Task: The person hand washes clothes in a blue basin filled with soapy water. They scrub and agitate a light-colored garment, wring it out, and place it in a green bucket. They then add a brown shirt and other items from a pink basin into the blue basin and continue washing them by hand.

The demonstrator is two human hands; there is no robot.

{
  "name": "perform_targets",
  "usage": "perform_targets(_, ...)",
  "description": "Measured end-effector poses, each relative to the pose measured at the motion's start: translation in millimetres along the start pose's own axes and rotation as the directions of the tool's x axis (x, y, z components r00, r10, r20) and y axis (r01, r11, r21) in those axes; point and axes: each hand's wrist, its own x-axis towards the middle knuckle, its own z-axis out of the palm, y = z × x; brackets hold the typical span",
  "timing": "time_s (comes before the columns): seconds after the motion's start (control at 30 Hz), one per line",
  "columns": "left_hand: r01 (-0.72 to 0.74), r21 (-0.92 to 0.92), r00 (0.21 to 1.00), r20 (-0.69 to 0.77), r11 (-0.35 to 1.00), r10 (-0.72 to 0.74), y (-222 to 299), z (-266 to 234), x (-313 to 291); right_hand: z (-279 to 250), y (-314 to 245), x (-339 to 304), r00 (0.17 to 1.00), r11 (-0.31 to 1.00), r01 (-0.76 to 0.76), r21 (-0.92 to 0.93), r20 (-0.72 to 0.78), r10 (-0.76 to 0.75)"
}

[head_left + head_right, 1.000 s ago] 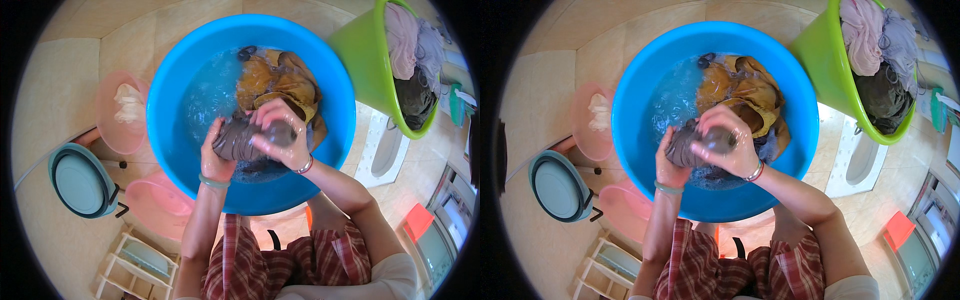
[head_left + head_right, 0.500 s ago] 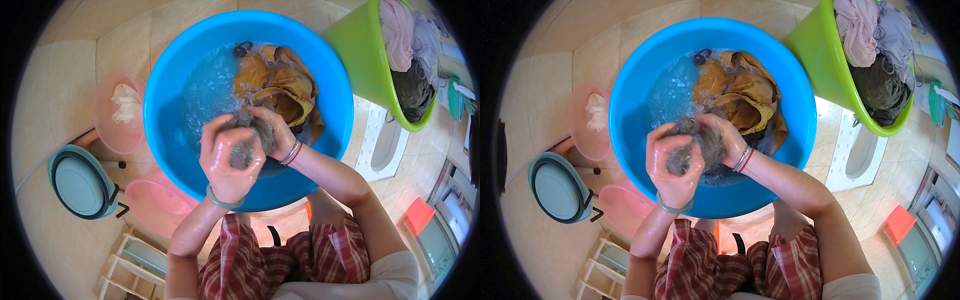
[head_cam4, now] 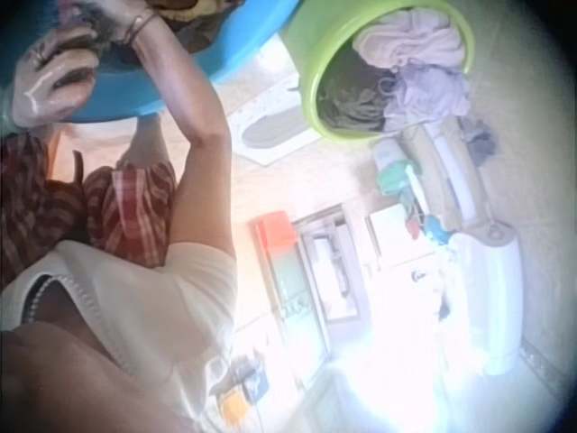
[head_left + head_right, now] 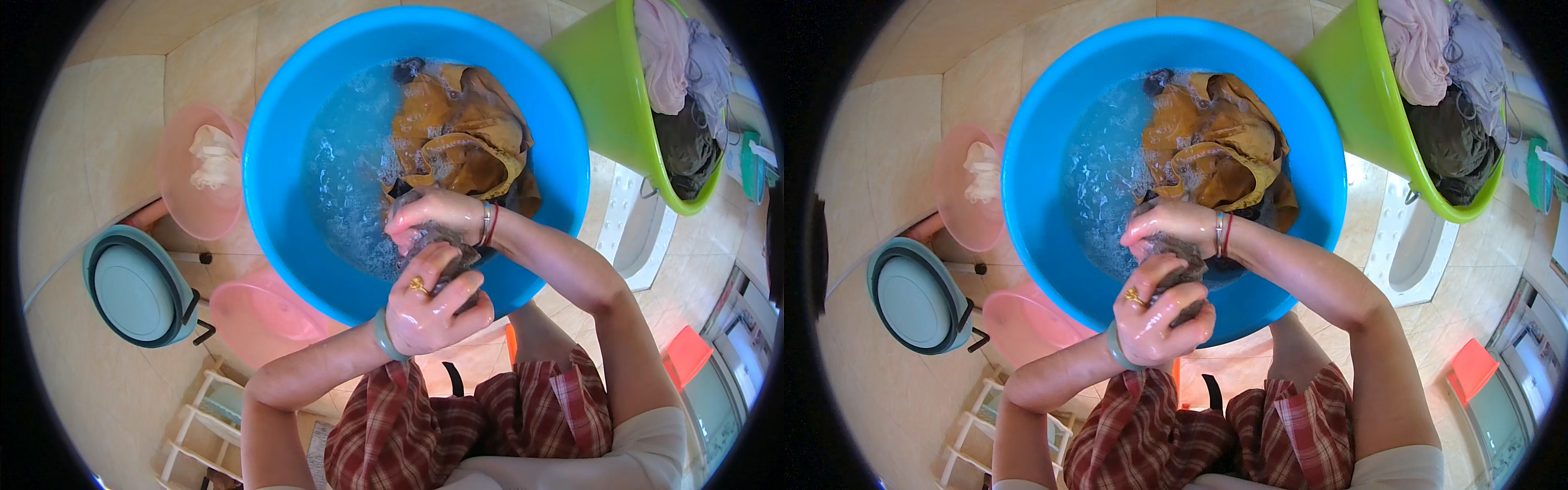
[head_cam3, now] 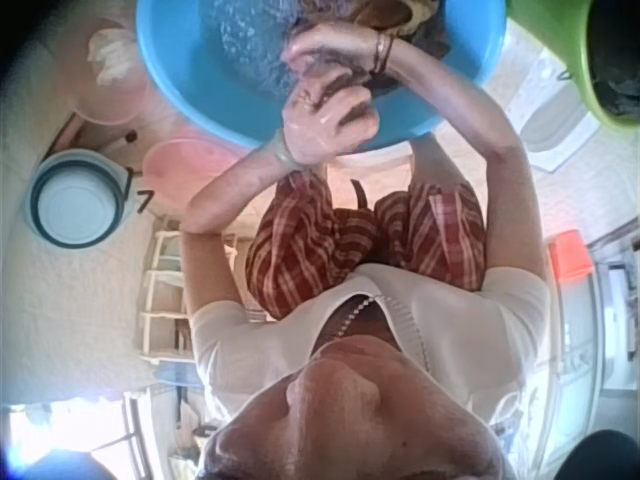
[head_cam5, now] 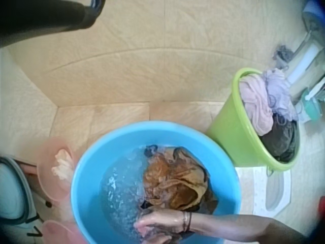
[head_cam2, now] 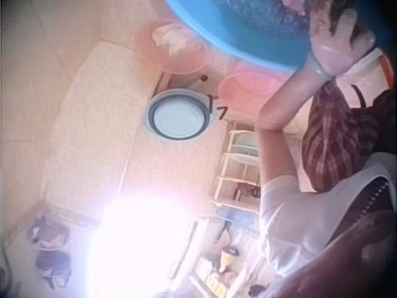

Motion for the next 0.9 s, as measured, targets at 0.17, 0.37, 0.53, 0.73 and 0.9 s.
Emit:
perform_targets(0.17, -0.086, -0.014, 0.991, 0.103, 0.996, 0.087, -0.9, 13.3, -17.5, -0.5, -1.3, 6.3, 0.998, 0.929, 0.064, -0.364, 0.031, -0.056)
perform_targets(0.37, 0.236, -0.305, 0.971, 0.031, 0.922, -0.239, -36.7, 12.9, -44.2, -19.6, 21.7, 5.2, 0.898, 0.91, 0.052, -0.412, -0.379, -0.223)
perform_targets(0.53, 0.314, -0.795, -0.111, 0.512, -0.519, -0.852, -77.1, -13.9, -59.1, -19.4, 23.2, -22.6, 0.838, 0.815, 0.517, 0.262, -0.349, -0.42)
perform_targets(0.73, -0.014, -0.799, 0.113, 0.596, -0.601, -0.795, -47.7, -36.2, -54.1, 34.3, 10.0, -28.2, 0.676, 0.687, 0.724, 0.065, -0.267, -0.687)
perform_targets(0.9, -0.319, -0.731, 0.367, 0.492, -0.603, -0.79, -50.4, -21.8, -71.2, 70.2, 28.5, -13.0, 0.579, 0.242, 0.581, -0.777, 0.186, -0.794)
